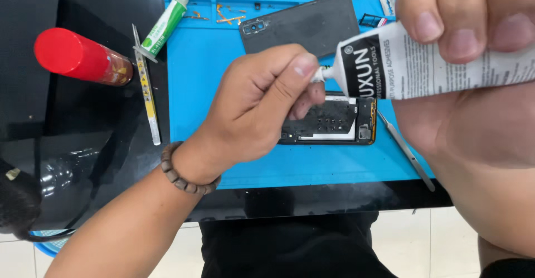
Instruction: The person applies adhesive from a tube onto the internal frame of a disassembled smartphone. They then place the back cover onto the phone, press it down to secure it, and flip the device over to show the front screen.
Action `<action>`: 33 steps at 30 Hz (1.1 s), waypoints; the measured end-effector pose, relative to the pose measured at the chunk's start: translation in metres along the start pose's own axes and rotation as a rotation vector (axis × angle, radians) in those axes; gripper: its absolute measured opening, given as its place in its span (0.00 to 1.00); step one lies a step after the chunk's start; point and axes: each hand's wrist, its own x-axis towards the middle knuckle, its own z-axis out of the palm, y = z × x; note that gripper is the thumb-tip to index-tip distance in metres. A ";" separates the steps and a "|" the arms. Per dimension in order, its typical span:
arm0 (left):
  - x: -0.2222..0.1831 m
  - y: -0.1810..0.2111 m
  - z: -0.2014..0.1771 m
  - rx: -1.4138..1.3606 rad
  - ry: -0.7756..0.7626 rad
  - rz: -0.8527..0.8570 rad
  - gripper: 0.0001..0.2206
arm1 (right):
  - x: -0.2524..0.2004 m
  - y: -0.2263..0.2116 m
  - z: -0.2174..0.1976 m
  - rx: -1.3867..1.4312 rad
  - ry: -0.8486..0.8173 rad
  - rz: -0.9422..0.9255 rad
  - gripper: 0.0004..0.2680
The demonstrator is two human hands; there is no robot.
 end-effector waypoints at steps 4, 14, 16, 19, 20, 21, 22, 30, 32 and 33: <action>-0.006 0.000 -0.012 0.063 0.106 0.133 0.14 | 0.010 0.005 0.009 -0.016 -0.070 -0.014 0.08; -0.003 -0.002 -0.008 0.156 0.106 0.238 0.12 | 0.021 0.013 0.005 -0.106 -0.198 -0.028 0.09; -0.003 -0.002 -0.007 0.203 0.103 0.241 0.13 | 0.018 0.012 -0.001 -0.123 -0.206 -0.033 0.09; -0.002 0.000 -0.008 0.147 0.025 0.217 0.16 | 0.019 0.009 -0.006 -0.153 -0.196 -0.034 0.10; -0.001 0.000 -0.008 0.088 -0.017 0.136 0.16 | 0.021 0.008 -0.006 -0.134 -0.247 -0.022 0.10; 0.000 0.001 -0.008 0.029 -0.061 0.056 0.16 | 0.024 0.006 -0.005 -0.116 -0.296 -0.012 0.11; 0.000 0.001 -0.009 0.028 -0.065 0.058 0.16 | 0.025 0.006 -0.006 -0.119 -0.293 -0.013 0.11; 0.002 0.004 -0.007 0.090 0.060 0.045 0.12 | 0.030 0.005 0.005 0.110 -0.070 -0.126 0.10; 0.001 0.000 -0.007 0.178 0.077 0.110 0.13 | 0.030 0.000 0.022 0.150 -0.010 -0.105 0.09; 0.001 -0.002 -0.008 0.265 0.092 0.177 0.16 | 0.031 -0.003 0.030 0.190 0.050 -0.085 0.08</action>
